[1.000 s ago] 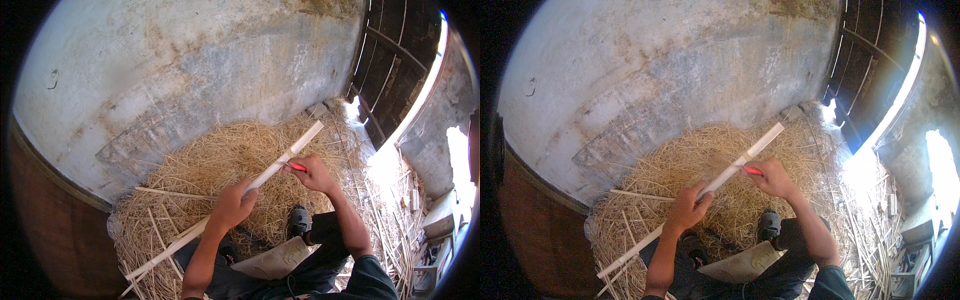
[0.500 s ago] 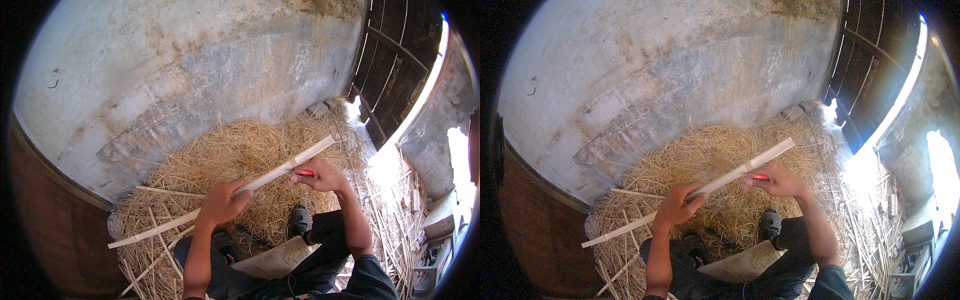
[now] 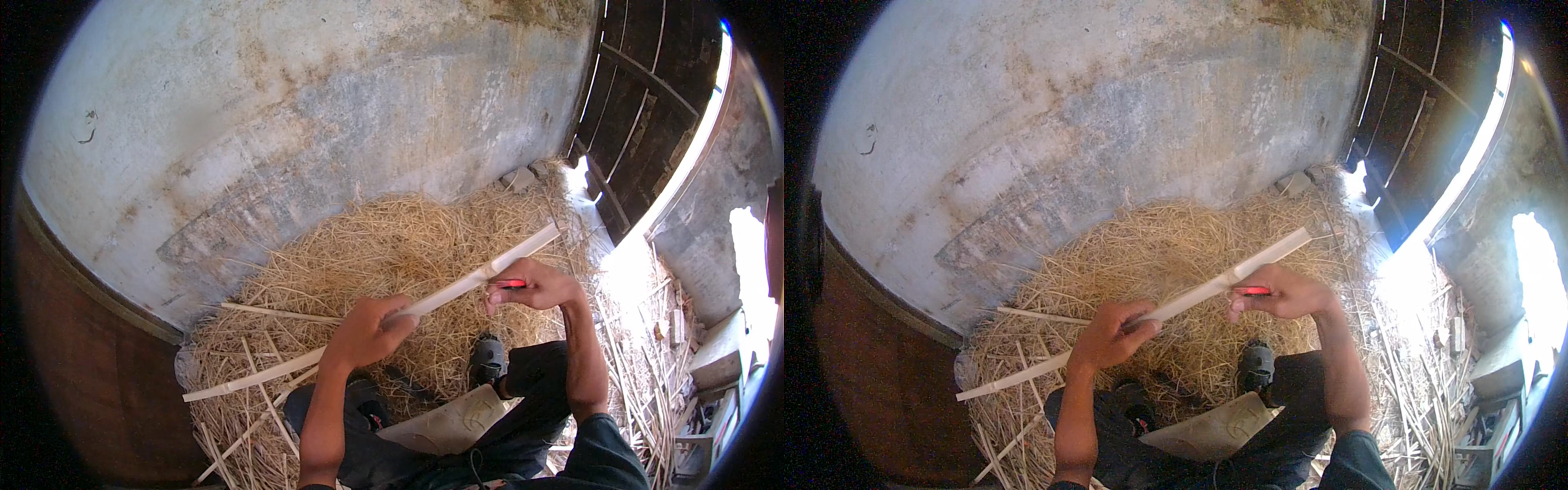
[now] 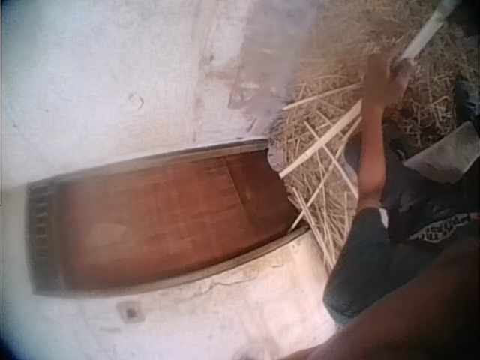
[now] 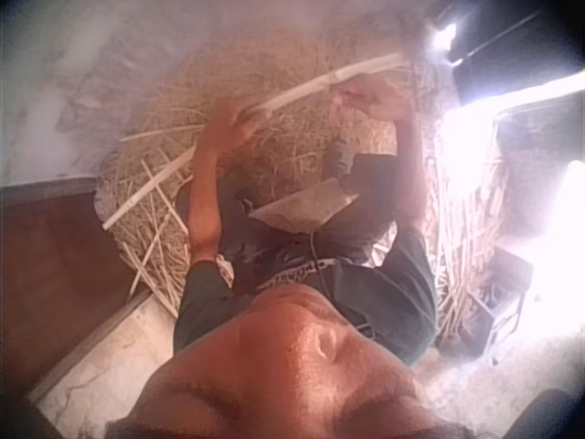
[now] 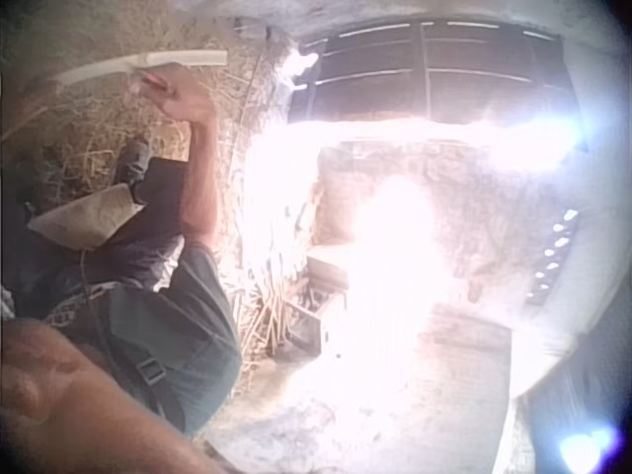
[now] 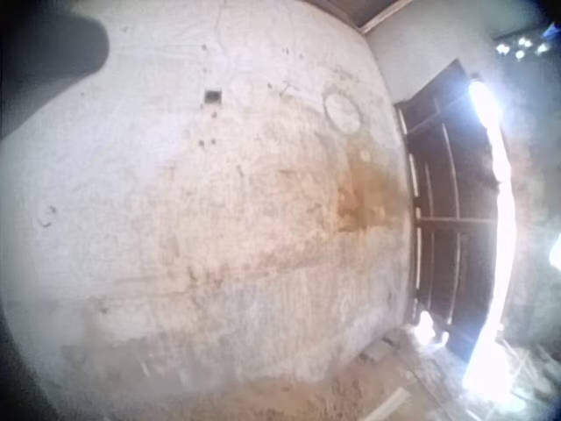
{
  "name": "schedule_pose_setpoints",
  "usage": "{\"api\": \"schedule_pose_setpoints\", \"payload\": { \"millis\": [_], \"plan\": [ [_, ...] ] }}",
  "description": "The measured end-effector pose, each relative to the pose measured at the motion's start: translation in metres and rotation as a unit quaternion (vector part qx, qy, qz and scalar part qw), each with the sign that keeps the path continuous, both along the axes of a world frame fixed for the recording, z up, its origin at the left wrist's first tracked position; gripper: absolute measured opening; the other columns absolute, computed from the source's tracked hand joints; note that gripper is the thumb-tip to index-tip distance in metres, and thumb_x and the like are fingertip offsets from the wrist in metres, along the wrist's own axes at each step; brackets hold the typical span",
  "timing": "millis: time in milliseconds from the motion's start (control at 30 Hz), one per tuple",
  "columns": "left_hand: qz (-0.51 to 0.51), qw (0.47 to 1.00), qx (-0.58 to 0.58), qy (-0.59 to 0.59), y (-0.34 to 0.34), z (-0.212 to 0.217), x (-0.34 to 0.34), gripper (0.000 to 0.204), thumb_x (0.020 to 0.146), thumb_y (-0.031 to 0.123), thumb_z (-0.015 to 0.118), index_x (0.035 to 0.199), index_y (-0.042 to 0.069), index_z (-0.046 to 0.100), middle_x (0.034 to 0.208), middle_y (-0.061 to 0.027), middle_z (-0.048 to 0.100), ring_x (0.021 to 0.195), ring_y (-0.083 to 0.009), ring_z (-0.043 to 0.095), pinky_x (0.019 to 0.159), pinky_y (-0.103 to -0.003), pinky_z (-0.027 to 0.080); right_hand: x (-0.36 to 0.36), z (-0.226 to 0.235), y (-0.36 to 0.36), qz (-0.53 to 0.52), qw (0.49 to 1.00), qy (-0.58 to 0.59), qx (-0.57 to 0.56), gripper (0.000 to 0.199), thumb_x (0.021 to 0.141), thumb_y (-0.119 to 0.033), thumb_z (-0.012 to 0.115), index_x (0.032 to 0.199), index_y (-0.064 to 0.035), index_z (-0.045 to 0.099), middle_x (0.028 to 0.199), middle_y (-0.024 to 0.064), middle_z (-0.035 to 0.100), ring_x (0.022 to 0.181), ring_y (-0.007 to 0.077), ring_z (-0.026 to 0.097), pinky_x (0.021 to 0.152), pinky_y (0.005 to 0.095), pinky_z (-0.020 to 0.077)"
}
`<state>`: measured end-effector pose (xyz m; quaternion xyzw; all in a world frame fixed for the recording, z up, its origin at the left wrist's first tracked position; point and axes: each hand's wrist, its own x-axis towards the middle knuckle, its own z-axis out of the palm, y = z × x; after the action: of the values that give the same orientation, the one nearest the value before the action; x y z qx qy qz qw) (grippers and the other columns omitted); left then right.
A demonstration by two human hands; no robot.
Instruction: The person sits on a straw-covered floor and uses a red utility knife to shave thin strips from a long bamboo pole. They repeatedly rotate the pole and scrape the blade along its length to remove the outer layer.
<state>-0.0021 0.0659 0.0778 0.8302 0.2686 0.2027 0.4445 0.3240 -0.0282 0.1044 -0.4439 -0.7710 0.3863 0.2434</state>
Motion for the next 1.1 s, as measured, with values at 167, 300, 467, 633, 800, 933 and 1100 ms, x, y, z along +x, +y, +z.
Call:
{"api": "schedule_pose_setpoints", "payload": {
  "millis": [167, 300, 467, 633, 800, 933, 1100],
  "plan": [
    [-0.017, 1.0, -0.008, 0.002, -0.002, 0.004, 0.0, 0.029, 0.096, 0.031, 0.07, 0.092, 0.002, 0.069, 0.062, -0.0048, 0.052, 0.057, -0.0126, 0.046, 0.054, -0.034, 0.038, 0.002, 0.004, -0.002, 0.008, 1.0, 0.001, -0.017, 0.025, 0.106, -0.025, 0.061, 0.101, -0.0055, 0.076, 0.098, 0.0087, 0.077, 0.096, 0.023, 0.072, 0.088, 0.0384, 0.0531],
    [-0.015, 1.0, -0.002, 0.005, -0.002, 0.002, 0.0, 0.028, 0.097, 0.03, 0.069, 0.092, 0.002, 0.069, 0.062, -0.0064, 0.055, 0.057, -0.0139, 0.049, 0.054, -0.034, 0.04, 0.003, 0.001, 0.0, 0.001, 1.0, 0.005, -0.016, 0.024, 0.106, -0.025, 0.061, 0.103, -0.0071, 0.076, 0.097, 0.0082, 0.077, 0.094, 0.0225, 0.071, 0.087, 0.0379, 0.0533],
    [0.015, 0.999, 0.047, -0.013, 0.003, -0.009, 0.005, 0.025, 0.096, 0.028, 0.069, 0.095, 0.003, 0.07, 0.062, -0.0111, 0.06, 0.053, -0.0201, 0.057, 0.054, -0.038, 0.045, -0.011, -0.014, 0.007, -0.075, 0.993, 0.023, 0.083, 0.03, 0.104, -0.03, 0.066, 0.097, -0.0025, 0.075, 0.087, 0.0102, 0.075, 0.085, 0.0192, 0.071, 0.079, 0.0344, 0.0542],
    [0.08, 0.99, 0.114, 0.026, -0.006, -0.018, 0.014, 0.022, 0.097, 0.025, 0.067, 0.099, 0.003, 0.07, 0.064, -0.0138, 0.064, 0.052, -0.0254, 0.063, 0.055, -0.041, 0.049, -0.042, -0.006, 0.008, -0.244, 0.954, -0.158, 0.065, 0.036, 0.098, -0.039, 0.071, 0.1, -0.0033, 0.075, 0.076, 0.0171, 0.069, 0.073, 0.033, 0.069, 0.071, 0.0427, 0.0531],
    [0.096, 0.993, 0.064, 0.022, -0.01, -0.018, 0.019, 0.021, 0.098, 0.024, 0.067, 0.102, 0.003, 0.07, 0.062, -0.0155, 0.064, 0.051, -0.0262, 0.064, 0.053, -0.04, 0.049, -0.057, -0.035, 0.012, -0.36, 0.918, -0.08, 0.146, 0.028, 0.097, -0.028, 0.072, 0.092, -0.0013, 0.076, 0.065, 0.0155, 0.066, 0.056, 0.0291, 0.062, 0.061, 0.0398, 0.0492],
    [0.089, 0.994, 0.067, 0.006, -0.006, -0.018, 0.017, 0.02, 0.097, 0.023, 0.067, 0.102, 0.003, 0.07, 0.061, -0.0141, 0.063, 0.049, -0.024, 0.063, 0.052, -0.039, 0.048, -0.06, -0.028, 0.01, -0.365, 0.92, -0.079, 0.119, 0.024, 0.095, -0.026, 0.069, 0.099, -0.0039, 0.077, 0.074, 0.0209, 0.067, 0.07, 0.0393, 0.066, 0.068, 0.0463, 0.0515],
    [0.069, 0.994, 0.086, 0.006, -0.001, -0.017, 0.011, 0.019, 0.097, 0.021, 0.068, 0.101, 0.002, 0.069, 0.061, -0.013, 0.063, 0.049, -0.0225, 0.061, 0.051, -0.038, 0.047, -0.05, -0.033, 0.011, -0.312, 0.938, -0.076, 0.13, 0.02, 0.094, -0.023, 0.068, 0.101, -0.0063, 0.078, 0.08, 0.0213, 0.069, 0.078, 0.0412, 0.069, 0.072, 0.0481, 0.0529]
  ]
}}
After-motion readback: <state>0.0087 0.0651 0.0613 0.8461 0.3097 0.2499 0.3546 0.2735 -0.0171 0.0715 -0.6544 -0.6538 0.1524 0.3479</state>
